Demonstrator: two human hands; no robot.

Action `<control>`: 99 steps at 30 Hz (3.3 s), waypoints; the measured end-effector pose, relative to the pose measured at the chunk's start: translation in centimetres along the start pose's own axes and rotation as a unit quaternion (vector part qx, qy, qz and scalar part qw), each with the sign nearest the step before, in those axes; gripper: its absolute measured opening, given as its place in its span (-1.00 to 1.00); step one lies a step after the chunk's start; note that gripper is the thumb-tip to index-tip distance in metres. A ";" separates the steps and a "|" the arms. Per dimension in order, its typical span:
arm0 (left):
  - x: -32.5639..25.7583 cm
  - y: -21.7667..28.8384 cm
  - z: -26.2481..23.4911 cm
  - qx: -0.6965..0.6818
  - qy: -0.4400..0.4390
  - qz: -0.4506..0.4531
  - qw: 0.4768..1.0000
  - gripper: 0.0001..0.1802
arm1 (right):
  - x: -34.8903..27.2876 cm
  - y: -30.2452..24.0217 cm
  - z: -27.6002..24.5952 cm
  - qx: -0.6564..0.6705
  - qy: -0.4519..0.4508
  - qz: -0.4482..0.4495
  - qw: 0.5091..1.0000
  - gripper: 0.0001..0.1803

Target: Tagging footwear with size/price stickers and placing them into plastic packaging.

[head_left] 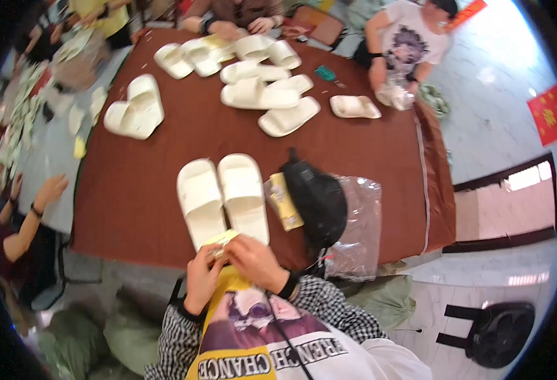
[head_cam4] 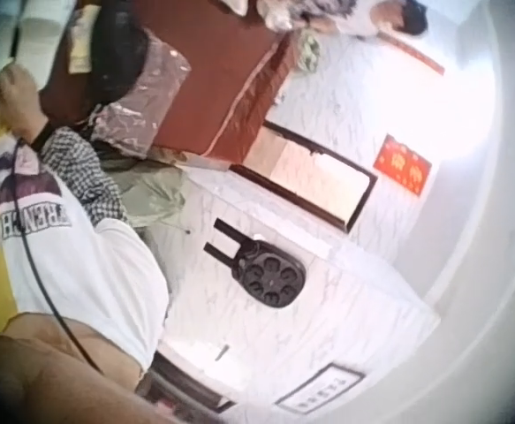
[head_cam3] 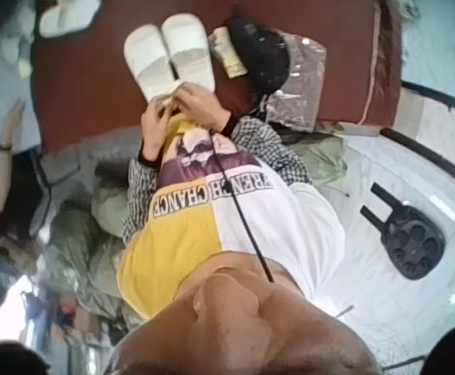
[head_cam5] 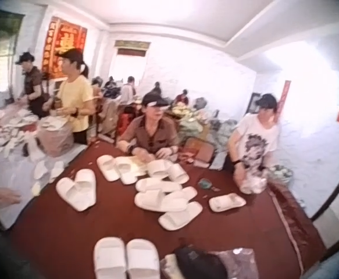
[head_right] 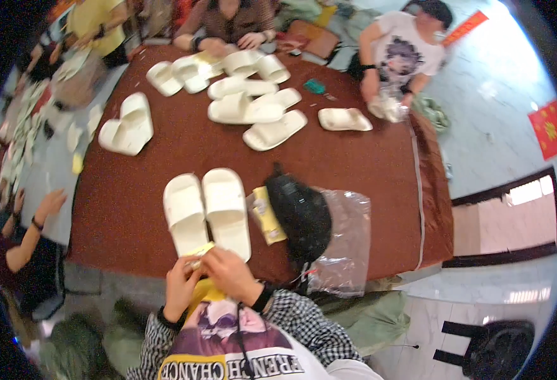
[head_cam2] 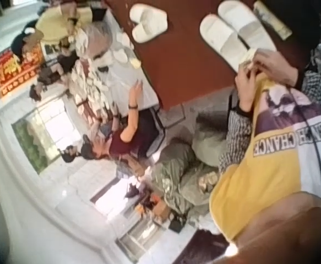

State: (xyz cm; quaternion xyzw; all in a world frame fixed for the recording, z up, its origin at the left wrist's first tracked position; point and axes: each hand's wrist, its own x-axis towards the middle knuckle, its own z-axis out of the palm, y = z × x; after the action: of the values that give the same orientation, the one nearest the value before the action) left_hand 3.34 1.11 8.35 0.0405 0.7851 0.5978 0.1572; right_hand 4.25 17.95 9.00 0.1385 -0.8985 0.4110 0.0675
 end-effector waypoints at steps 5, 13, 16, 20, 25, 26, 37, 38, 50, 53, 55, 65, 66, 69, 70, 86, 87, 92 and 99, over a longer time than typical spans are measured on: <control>-0.1 -0.3 0.0 -0.003 0.005 0.016 1.000 -0.73 | -0.4 0.4 0.7 0.009 -0.017 -0.014 1.000 -0.84; 0.2 -0.7 0.2 -0.036 -0.006 0.005 0.999 -0.73 | -0.8 0.8 0.6 0.018 -0.020 -0.015 1.000 -0.83; -0.2 -0.2 -0.6 -0.010 -0.016 0.024 1.000 -0.71 | -0.7 0.5 -0.1 0.086 -0.026 0.048 0.995 -0.85; -0.3 -0.3 -1.3 0.067 -0.016 0.000 0.998 -0.68 | -0.5 2.0 -1.6 0.157 0.020 0.168 0.973 -0.88; -0.2 -1.7 -0.9 -0.105 0.128 0.013 0.986 -0.74 | -0.8 8.4 -2.3 0.118 0.046 0.141 0.982 -0.91; 0.0 -1.4 -1.2 -0.092 0.121 0.017 0.988 -0.73 | -0.8 9.5 -2.8 0.099 0.024 0.159 0.982 -0.90; -0.3 -3.2 -3.0 -0.143 0.171 -0.004 0.975 -0.70 | 1.7 12.5 -1.9 0.042 -0.099 0.167 0.980 -0.87; -0.4 -3.3 -3.0 -0.149 0.171 0.002 0.974 -0.69 | 1.8 12.6 -1.6 0.031 -0.105 0.164 0.980 -0.87; -0.9 -4.2 -3.1 -0.121 0.165 -0.008 0.979 -0.68 | 2.5 12.1 0.1 -0.070 -0.130 0.173 0.974 -0.88; -0.8 -4.5 -3.1 -0.118 0.166 -0.007 0.979 -0.68 | 2.5 12.0 0.6 -0.099 -0.112 0.162 0.975 -0.90; -0.8 -4.7 -3.0 -0.120 0.166 -0.005 0.979 -0.68 | 2.3 12.0 0.9 -0.103 -0.094 0.167 0.976 -0.90; -0.7 -4.5 -2.6 -0.107 0.161 -0.010 0.981 -0.68 | 1.8 11.5 0.9 -0.134 -0.119 0.159 0.971 -0.87; -0.7 -4.5 -2.5 -0.108 0.162 -0.009 0.981 -0.68 | 1.8 11.8 1.1 -0.130 -0.103 0.157 0.974 -0.86; -0.5 -4.0 -2.4 -0.117 0.160 0.004 0.980 -0.68 | 1.9 13.3 1.4 -0.115 -0.072 0.157 0.978 -0.85; -0.5 -4.1 -2.5 -0.115 0.161 0.006 0.980 -0.68 | 2.2 13.3 1.4 -0.103 -0.062 0.158 0.980 -0.85; -0.5 -3.9 -2.2 -0.108 0.176 0.023 0.978 -0.70 | 1.2 13.4 1.2 -0.015 -0.057 0.187 0.981 -0.78; -0.3 -3.7 -2.2 -0.107 0.174 0.029 0.978 -0.70 | 1.2 13.4 1.3 -0.010 -0.054 0.191 0.980 -0.78; -0.1 -2.5 -2.0 -0.112 0.168 0.016 0.979 -0.69 | 1.4 13.4 1.0 0.005 -0.063 0.204 0.977 -0.77; -0.3 -2.5 -2.1 -0.138 0.190 0.027 0.972 -0.76 | 1.6 13.3 0.7 0.004 -0.084 0.193 0.978 -0.76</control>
State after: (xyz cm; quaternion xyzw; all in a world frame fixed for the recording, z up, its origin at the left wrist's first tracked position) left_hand 3.32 -1.59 6.53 -0.0746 0.7092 0.7010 -0.0074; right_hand -1.35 25.38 -0.68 -0.0033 -0.9090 0.4072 -0.0891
